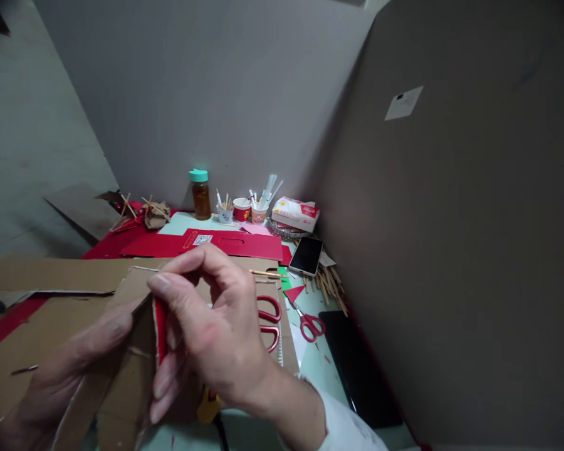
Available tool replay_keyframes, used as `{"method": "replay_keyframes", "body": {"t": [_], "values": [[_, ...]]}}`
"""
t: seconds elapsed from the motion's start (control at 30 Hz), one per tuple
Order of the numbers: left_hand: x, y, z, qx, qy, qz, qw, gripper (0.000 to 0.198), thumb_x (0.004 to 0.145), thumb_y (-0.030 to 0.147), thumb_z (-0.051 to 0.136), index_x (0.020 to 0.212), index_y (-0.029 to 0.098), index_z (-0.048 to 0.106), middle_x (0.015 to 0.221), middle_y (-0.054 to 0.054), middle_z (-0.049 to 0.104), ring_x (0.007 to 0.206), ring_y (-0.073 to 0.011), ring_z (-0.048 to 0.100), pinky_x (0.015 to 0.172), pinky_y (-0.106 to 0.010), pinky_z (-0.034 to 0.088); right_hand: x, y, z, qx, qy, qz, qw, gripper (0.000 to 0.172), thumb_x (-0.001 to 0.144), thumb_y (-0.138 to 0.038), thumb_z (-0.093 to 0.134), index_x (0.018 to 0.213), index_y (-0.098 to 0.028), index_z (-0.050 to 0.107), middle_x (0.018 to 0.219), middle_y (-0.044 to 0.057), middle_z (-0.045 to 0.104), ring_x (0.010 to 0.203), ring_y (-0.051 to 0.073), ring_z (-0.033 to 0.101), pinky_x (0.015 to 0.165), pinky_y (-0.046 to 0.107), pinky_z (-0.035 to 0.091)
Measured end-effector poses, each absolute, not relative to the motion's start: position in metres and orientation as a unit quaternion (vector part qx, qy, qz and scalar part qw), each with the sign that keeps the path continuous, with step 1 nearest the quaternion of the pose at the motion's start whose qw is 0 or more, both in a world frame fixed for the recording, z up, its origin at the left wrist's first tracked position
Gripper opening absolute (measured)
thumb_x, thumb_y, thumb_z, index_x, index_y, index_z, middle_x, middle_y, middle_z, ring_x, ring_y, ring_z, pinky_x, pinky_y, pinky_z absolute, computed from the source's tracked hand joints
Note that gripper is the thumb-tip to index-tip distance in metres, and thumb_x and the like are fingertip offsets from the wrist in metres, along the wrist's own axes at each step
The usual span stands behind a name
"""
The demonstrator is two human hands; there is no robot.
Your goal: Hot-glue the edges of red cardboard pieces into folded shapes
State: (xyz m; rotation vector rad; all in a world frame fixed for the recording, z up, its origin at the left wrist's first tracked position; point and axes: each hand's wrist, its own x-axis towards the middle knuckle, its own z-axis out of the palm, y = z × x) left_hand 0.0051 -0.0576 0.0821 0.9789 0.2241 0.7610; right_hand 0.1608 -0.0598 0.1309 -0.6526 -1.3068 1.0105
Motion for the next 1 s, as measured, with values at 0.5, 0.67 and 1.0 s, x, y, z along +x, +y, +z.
{"method": "replay_keyframes", "body": {"t": [0.5, 0.67, 1.0], "values": [[-0.002, -0.061, 0.096, 0.450, 0.148, 0.493, 0.730, 0.026, 0.095, 0.034, 0.054, 0.097, 0.021, 0.076, 0.095, -0.008, 0.076, 0.087, -0.0233, 0.072, 0.069, -0.029, 0.056, 0.171, -0.069, 0.133, -0.265, -0.747, 0.129, 0.596, 0.017, 0.095, -0.010, 0.059, 0.080, -0.017, 0.057, 0.071, -0.002, 0.054, 0.065, 0.010, 0.048, 0.059, 0.028, 0.039], [-0.010, -0.063, 0.096, 0.482, 0.225, 0.573, 0.623, 0.028, 0.097, 0.037, 0.055, 0.115, 0.030, 0.075, 0.113, -0.002, 0.076, 0.109, -0.0237, 0.068, 0.094, -0.030, 0.054, 0.157, -0.071, 0.125, -0.291, -0.783, 0.003, 0.550, 0.017, 0.092, -0.019, 0.066, 0.108, -0.014, 0.062, 0.080, 0.001, 0.062, 0.069, 0.014, 0.056, 0.063, 0.030, 0.044], [0.004, -0.070, 0.088, 0.570, 0.435, 0.622, 0.314, 0.030, 0.096, 0.036, 0.061, 0.124, 0.041, 0.070, 0.129, 0.008, 0.071, 0.123, -0.0205, 0.060, 0.104, -0.025, 0.045, 0.153, -0.060, 0.114, -0.299, -0.808, -0.236, 0.449, 0.029, 0.086, -0.005, 0.049, 0.111, 0.000, 0.064, 0.067, 0.008, 0.064, 0.056, 0.018, 0.054, 0.049, 0.034, 0.037]]}}
